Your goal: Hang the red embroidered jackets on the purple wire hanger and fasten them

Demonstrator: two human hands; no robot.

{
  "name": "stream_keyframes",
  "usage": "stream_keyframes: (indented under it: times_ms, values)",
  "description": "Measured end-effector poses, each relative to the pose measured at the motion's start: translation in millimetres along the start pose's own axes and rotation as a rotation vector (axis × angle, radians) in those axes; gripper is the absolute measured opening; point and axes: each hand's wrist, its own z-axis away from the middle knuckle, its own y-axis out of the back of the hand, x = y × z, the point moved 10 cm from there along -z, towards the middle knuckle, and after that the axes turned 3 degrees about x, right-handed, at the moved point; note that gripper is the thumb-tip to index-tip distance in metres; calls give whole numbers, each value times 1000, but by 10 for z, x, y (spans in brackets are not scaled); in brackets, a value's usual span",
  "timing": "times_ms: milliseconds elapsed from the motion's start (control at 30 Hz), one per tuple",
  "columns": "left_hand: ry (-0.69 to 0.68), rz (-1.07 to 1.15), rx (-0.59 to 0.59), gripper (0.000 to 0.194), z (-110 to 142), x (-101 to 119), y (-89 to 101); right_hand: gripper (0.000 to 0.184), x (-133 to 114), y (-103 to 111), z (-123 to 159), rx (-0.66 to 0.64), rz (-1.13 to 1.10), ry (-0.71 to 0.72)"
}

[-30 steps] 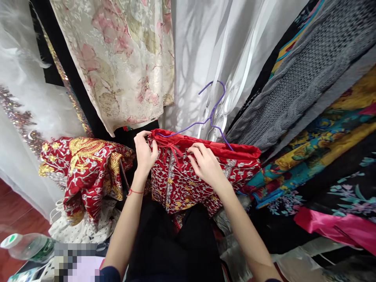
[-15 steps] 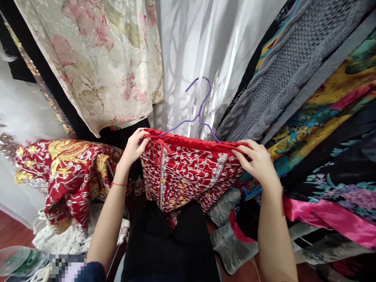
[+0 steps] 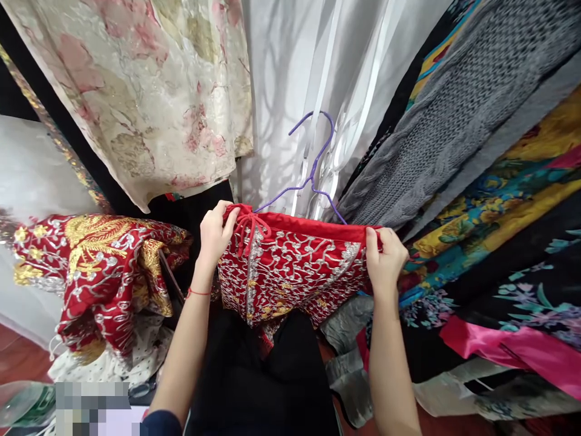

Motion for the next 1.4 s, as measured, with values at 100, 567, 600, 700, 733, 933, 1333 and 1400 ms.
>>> stream_keyframes:
  times_ms: [100, 567, 600, 700, 733, 933, 1333, 1400]
  values:
    - [18, -7, 76, 25, 86, -6, 85, 34, -43, 58, 42, 31, -4, -14]
    - [44, 221, 78, 33, 72, 85, 38, 23, -90, 207, -198, -52, -142, -103]
    - [28, 214, 73, 36, 87, 128, 38, 21, -179, 253, -235, -34, -102, -94]
    - [-27, 153, 49, 42, 193, 261, 123, 16, -634, 229, -291, -35, 1, 11]
    - [-42, 127, 34, 45, 247, 291, 181, 16, -825, 146, -285, -74, -4, 62]
    - [-4, -144, 97, 46, 701, 62, 1054, 15, -1991, -588, 27, -415, -150, 374]
    - [741, -541, -226, 45, 2045, -1604, 2268, 25, -4092, -1218, 1254, -799, -13, 936]
    - [673, -530, -151, 27, 1924, -1490, 2414, 37, -4332, -1205, 1382, -781, -16, 1003]
